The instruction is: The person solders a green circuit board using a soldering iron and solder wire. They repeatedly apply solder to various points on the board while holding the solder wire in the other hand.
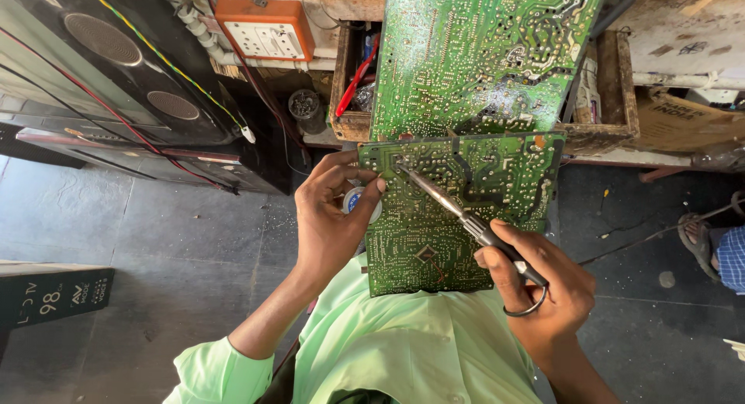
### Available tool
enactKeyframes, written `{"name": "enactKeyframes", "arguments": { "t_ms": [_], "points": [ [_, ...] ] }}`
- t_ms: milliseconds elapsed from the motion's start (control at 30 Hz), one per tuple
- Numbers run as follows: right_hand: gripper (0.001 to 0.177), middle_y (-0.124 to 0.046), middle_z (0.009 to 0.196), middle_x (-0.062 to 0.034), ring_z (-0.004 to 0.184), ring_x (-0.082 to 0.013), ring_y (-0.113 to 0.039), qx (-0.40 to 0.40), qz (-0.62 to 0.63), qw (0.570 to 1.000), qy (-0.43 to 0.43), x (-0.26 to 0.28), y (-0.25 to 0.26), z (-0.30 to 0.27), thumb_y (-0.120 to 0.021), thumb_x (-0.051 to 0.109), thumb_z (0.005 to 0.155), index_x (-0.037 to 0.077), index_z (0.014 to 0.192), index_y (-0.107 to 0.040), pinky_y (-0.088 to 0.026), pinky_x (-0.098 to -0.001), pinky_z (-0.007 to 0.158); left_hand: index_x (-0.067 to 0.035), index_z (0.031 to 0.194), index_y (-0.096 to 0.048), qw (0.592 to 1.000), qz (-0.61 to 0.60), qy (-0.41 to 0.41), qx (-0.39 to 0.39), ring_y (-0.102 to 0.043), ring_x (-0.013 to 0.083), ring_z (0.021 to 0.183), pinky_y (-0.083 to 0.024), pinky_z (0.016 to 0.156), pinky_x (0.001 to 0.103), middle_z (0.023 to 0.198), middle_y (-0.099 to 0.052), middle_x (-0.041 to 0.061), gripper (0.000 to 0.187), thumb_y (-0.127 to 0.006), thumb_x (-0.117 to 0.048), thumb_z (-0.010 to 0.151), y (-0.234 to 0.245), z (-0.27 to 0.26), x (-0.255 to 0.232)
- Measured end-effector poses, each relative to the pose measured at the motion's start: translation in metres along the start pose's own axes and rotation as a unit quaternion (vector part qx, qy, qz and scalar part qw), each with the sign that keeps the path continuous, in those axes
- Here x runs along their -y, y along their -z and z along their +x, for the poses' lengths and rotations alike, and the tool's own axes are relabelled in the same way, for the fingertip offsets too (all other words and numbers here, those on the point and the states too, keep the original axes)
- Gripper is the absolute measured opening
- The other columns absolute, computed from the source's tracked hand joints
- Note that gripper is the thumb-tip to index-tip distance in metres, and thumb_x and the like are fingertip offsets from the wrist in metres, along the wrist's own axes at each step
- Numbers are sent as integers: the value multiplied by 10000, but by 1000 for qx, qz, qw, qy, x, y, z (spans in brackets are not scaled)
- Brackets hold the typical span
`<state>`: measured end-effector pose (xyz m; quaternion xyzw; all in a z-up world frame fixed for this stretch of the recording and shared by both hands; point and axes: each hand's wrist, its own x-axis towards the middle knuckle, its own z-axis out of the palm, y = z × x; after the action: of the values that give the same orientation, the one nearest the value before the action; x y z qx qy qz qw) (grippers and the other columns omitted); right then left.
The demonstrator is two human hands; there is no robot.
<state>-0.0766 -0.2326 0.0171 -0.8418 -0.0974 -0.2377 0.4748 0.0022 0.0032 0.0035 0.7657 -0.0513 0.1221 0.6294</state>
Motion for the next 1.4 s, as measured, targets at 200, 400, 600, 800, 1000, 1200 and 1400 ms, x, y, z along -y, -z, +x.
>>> {"name": "enactKeyframes", "arguments": {
  "t_ms": [200, 400, 600, 800, 1000, 1200, 1400],
  "points": [
    [277, -754, 985, -158, 836, -170, -774, 5, -7, 1000, 23, -3, 3, 2, -716, 40, 968, -44, 1230, -682, -606, -242, 646, 51, 1022, -755, 1000, -8, -9, 16, -716, 100, 914, -574, 702, 236, 1299, -641, 112, 148, -757, -47, 911, 2, -2, -4],
    [280, -750, 1010, -167, 860, -182, -775, 16, 10, 999, 38, -5, 3, 1, -704, 58, 989, -51, 1244, -669, -623, -251, 681, 16, 998, -776, 1000, 12, -8, 21, -679, 88, 842, -541, 597, 245, 1300, -638, 111, 120, -769, -64, 909, 3, -3, -2],
    [276, -747, 1021, -174, 858, -185, -770, 19, 7, 1000, 12, 2, 3, -1, -694, 69, 997, -59, 1241, -673, -614, -240, 669, -16, 982, -793, 999, 49, 5, 18, -655, 92, 785, -515, 567, 264, 1298, -670, 124, 133, -795, -104, 882, 6, -2, -10],
    [253, -754, 987, -180, 863, -204, -777, 32, -52, 998, 11, -3, 8, -11, -704, 140, 1092, -66, 1239, -695, -581, -233, 654, -20, 1030, -785, 998, 27, -55, 32, -721, 178, 1077, -627, 793, 288, 1367, -630, 140, 166, -797, -140, 916, 23, -1, -8],
    [261, -733, 1077, -197, 977, -226, -777, 173, -82, 981, 42, -22, 29, -17, -641, 163, 1209, -50, 1353, -597, -614, -251, 839, 19, 1078, -761, 992, -74, -35, 94, -714, 174, 1083, -615, 903, 296, 1290, -672, 116, 198, -790, -149, 977, 75, 0, 57],
    [469, -770, 995, -162, 809, -197, -748, 347, 76, 888, -291, -91, 56, 32, -575, 406, 1045, -28, 1213, -638, -576, -284, 727, 4, 1019, -702, 991, -28, 83, 99, -701, 248, 922, -584, 853, 366, 971, -730, 108, 204, -745, -179, 938, 156, -5, 241],
    [608, -708, 988, -219, 819, -252, -676, 173, -94, 977, -82, -203, 91, -22, -456, 504, 1153, -91, 1186, -577, -523, -337, 746, -1, 913, -633, 941, 338, 6, -14, -648, 456, 825, -514, 720, 511, 838, -660, 245, 98, -694, -75, 896, 189, -15, 422]
  ]
}}
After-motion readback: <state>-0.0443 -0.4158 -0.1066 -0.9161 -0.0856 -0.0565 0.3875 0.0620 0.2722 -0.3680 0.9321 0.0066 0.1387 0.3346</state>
